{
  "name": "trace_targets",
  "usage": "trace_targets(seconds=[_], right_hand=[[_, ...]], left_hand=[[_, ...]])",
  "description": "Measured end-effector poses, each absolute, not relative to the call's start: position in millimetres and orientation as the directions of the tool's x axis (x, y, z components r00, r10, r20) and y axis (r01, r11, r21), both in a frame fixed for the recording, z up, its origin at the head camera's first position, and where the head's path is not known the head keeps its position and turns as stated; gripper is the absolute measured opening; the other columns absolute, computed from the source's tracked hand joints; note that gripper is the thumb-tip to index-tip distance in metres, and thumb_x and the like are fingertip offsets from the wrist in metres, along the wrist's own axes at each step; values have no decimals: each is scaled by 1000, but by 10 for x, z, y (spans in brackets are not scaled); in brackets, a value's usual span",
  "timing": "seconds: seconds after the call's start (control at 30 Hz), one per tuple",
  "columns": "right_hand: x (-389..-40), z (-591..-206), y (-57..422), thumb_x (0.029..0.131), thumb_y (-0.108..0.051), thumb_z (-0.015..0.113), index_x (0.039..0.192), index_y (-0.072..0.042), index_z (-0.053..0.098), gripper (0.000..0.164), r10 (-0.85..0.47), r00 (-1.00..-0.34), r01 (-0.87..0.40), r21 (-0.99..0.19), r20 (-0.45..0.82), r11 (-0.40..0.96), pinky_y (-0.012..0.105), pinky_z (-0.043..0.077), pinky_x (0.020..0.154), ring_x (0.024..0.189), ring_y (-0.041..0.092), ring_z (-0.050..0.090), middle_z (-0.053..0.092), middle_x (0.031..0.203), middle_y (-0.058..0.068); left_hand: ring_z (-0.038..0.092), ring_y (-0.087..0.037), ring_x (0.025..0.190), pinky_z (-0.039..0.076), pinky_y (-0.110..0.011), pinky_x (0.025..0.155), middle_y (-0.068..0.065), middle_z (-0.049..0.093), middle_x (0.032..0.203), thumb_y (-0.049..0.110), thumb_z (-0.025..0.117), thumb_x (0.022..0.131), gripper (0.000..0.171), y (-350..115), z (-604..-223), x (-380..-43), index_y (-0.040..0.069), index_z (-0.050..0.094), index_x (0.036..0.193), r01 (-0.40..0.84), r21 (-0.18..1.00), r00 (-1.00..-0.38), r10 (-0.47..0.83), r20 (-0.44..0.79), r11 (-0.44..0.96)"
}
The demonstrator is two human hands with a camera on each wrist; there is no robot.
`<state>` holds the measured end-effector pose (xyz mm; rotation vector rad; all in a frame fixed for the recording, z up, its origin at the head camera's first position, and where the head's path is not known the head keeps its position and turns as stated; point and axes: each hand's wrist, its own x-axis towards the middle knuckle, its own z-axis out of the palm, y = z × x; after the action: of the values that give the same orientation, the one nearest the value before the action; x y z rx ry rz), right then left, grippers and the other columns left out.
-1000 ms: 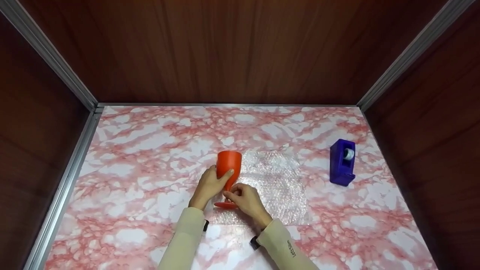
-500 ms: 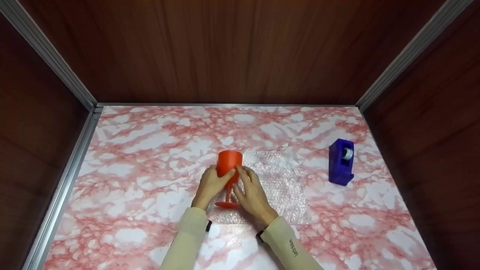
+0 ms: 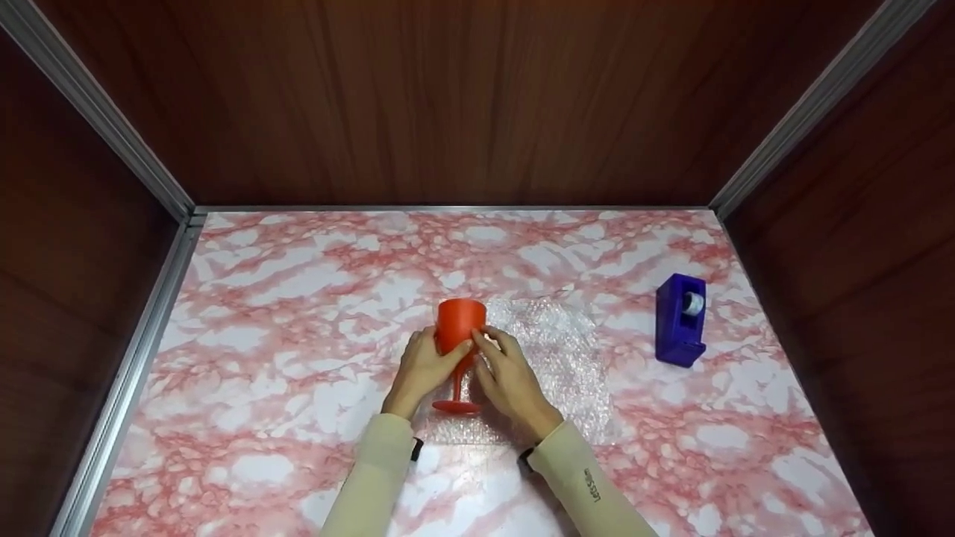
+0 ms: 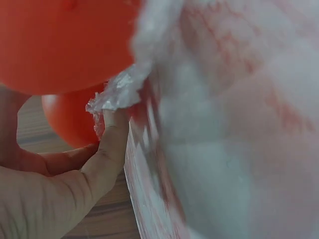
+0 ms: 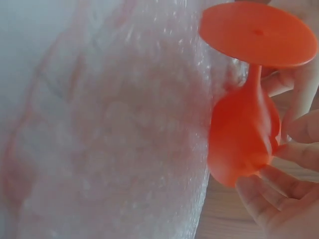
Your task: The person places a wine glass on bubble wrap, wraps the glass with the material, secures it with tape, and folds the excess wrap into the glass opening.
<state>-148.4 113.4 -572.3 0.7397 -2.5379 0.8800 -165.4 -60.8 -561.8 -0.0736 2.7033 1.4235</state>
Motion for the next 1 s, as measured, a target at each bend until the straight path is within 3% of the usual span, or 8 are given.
trace_targets(seconds=[0.27, 0.6, 0.83, 1.0], right_hand=[[-1493, -5752, 1193, 93, -8, 66, 136, 6, 56, 46, -366, -810, -572, -481, 458, 664, 44, 45, 103, 124, 34, 53, 54, 135, 21], [-1516, -5725, 1303, 96, -9, 65, 141, -9, 58, 46, -385, -840, -539, -519, 381, 663, 42, 51, 94, 117, 29, 60, 54, 137, 17], [-1528, -5729, 1416, 93, 2, 61, 139, -8, 59, 47, -388, -839, -542, -527, 382, 654, 40, 49, 98, 118, 29, 60, 59, 132, 15], [-1525, -5744, 1457, 91, 7, 59, 141, -5, 56, 51, -382, -853, -522, -571, 355, 634, 41, 46, 103, 122, 30, 58, 58, 135, 16]], left_hand=[[55, -28, 92, 48, -46, 84, -15, 58, 104, 47, 68, 93, 67, -614, -5615, -1643, -7, 57, 130, -22, 829, -998, 41, -55, 558], [54, -26, 89, 48, -42, 84, -16, 57, 107, 41, 64, 97, 61, -614, -5612, -1660, -7, 56, 134, -4, 851, -997, 59, -41, 525], [59, -29, 97, 49, -43, 90, -18, 59, 109, 15, 52, 102, 39, -602, -5622, -1646, -9, 58, 132, 76, 869, -996, 74, 46, 488], [65, -29, 81, 57, -35, 70, -21, 54, 109, -2, 44, 99, 39, -605, -5620, -1640, -10, 53, 137, 63, 910, -996, 89, 29, 409]])
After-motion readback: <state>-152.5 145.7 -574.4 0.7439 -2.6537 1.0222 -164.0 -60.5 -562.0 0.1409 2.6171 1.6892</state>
